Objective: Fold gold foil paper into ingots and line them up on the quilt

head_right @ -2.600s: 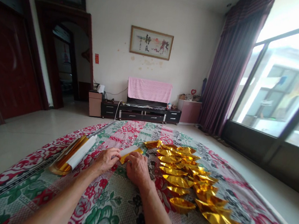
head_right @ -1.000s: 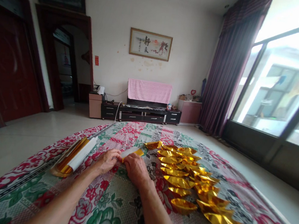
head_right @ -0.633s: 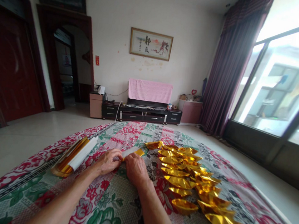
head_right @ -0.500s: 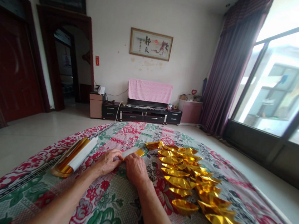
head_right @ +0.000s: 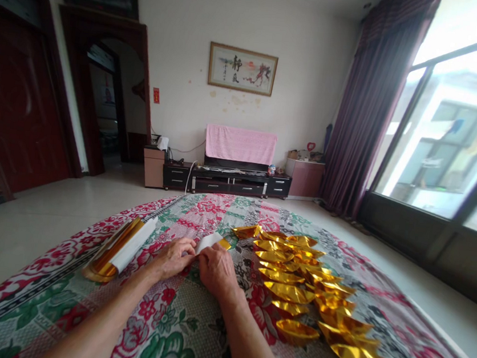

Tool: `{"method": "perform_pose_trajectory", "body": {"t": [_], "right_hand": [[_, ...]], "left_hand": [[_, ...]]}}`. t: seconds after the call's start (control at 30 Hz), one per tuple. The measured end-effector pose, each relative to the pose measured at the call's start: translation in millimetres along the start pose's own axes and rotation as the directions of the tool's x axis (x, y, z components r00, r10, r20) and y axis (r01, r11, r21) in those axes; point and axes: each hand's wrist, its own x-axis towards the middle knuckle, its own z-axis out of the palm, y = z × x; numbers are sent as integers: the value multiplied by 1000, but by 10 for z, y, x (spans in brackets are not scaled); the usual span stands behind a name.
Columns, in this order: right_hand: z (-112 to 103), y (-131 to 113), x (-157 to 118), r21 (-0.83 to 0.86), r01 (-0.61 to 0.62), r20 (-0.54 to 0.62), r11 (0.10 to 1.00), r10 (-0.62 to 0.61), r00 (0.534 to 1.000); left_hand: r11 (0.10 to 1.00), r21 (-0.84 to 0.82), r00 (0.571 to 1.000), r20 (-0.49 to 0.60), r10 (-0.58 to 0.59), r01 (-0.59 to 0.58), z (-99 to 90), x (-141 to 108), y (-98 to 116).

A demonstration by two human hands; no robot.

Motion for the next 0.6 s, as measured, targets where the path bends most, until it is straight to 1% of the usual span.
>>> {"method": "perform_pose_trajectory", "body": {"t": [0.23,0.5,0.6], "right_hand": [[41,26,23,-17,-33,-24,999,32,999],[47,21,15,-30,-20,-12,999,20,1000],[56,17,23,-47,-36,-6,998,35,999]], "left_hand": [[1000,-14,1000,2,-18,18,-29,-30,34],[1000,-16,995,-95,-18,17,-58,-34,12],[999,-30,996,-80,-34,31,-87,-36,36]]}}
